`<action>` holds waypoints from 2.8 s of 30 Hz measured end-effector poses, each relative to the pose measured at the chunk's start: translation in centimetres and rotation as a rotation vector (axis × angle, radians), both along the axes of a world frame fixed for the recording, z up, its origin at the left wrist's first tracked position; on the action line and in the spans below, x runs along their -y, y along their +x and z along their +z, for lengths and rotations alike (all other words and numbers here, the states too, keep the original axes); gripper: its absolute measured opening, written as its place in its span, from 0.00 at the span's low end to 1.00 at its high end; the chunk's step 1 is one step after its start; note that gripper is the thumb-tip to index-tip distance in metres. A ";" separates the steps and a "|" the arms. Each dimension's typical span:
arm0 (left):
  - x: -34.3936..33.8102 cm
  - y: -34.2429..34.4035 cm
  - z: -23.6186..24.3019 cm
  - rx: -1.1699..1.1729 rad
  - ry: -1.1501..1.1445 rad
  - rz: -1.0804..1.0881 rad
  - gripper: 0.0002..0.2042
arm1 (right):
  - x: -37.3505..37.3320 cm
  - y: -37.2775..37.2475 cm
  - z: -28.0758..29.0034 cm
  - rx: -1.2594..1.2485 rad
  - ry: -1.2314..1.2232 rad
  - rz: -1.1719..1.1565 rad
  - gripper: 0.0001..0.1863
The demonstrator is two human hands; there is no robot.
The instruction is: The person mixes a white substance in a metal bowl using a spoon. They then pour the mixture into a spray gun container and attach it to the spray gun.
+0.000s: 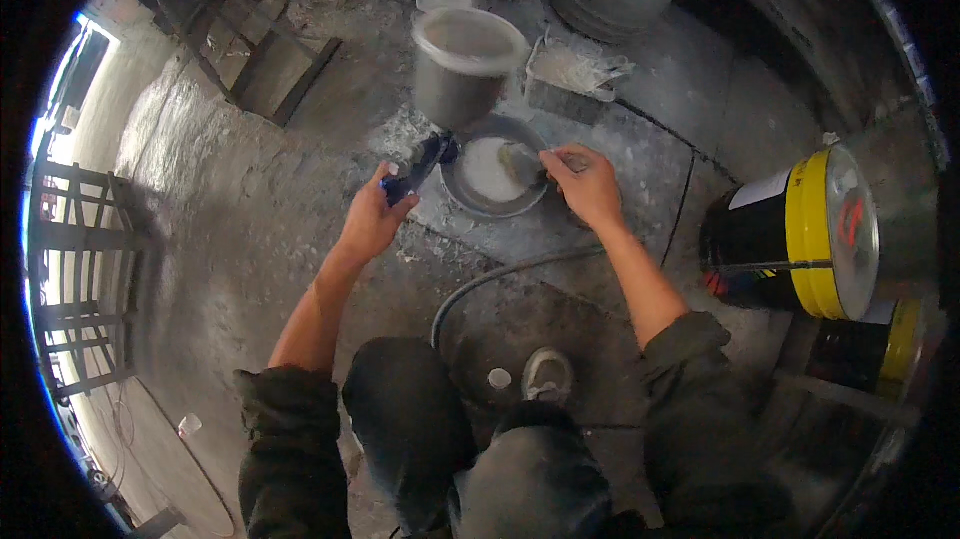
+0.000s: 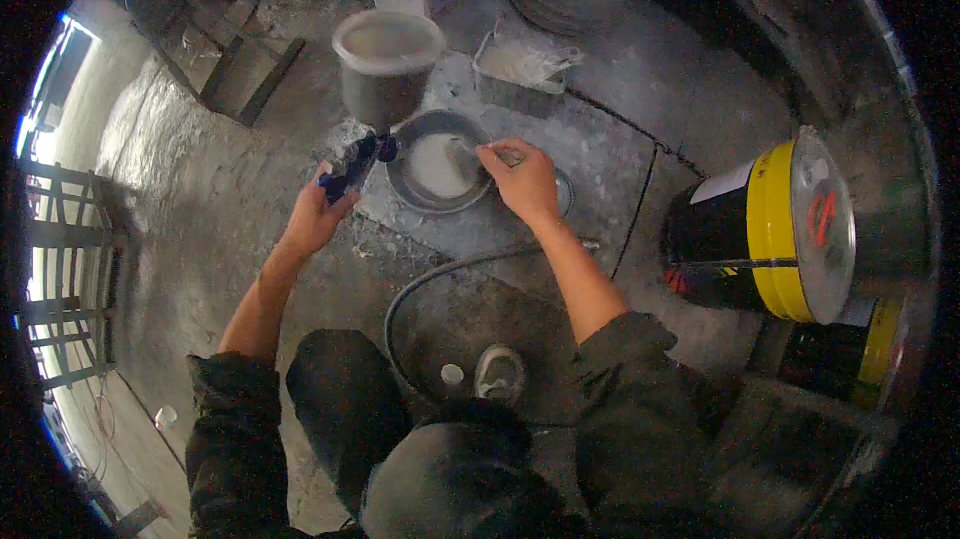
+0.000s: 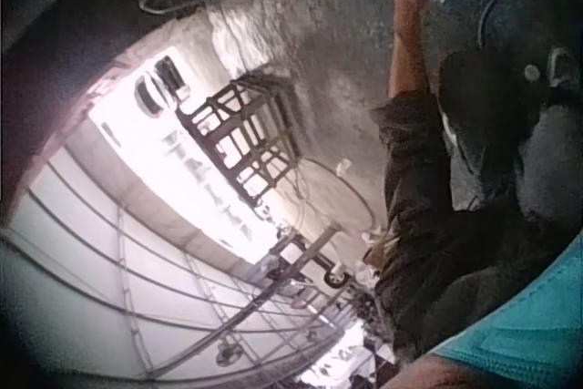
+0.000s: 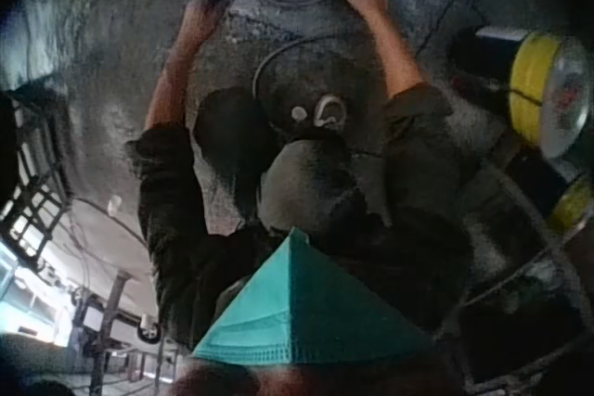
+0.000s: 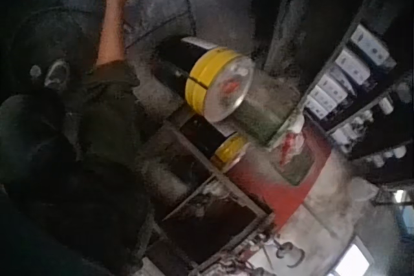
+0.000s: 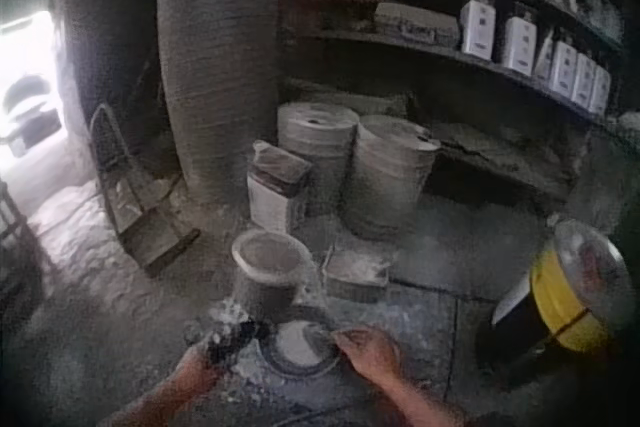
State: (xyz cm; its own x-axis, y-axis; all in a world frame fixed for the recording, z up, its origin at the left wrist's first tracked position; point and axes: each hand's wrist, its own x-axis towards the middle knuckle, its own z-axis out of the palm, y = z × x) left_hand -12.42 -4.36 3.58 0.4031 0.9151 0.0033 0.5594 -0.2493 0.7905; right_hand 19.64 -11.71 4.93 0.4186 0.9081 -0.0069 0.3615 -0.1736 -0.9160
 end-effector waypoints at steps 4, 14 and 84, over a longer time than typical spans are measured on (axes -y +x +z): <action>0.1 -0.9 6.5 -0.426 0.341 -0.226 0.16 | -1.3 1.4 -1.2 0.200 0.049 0.195 0.15; -0.7 -1.4 7.0 -0.871 0.835 -0.564 0.11 | -3.4 0.6 0.2 -0.199 -0.112 0.241 0.14; -0.3 1.3 6.5 0.511 -0.733 0.233 0.07 | 0.0 -3.1 0.5 -0.086 0.057 0.176 0.09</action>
State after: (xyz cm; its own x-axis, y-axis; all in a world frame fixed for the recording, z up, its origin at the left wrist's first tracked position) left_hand -11.14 -4.01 10.04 0.3174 0.8166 -0.4821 0.0718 0.4863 0.8709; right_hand 16.49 -11.75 5.39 0.2533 0.9672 0.0178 0.3021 -0.0616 -0.9513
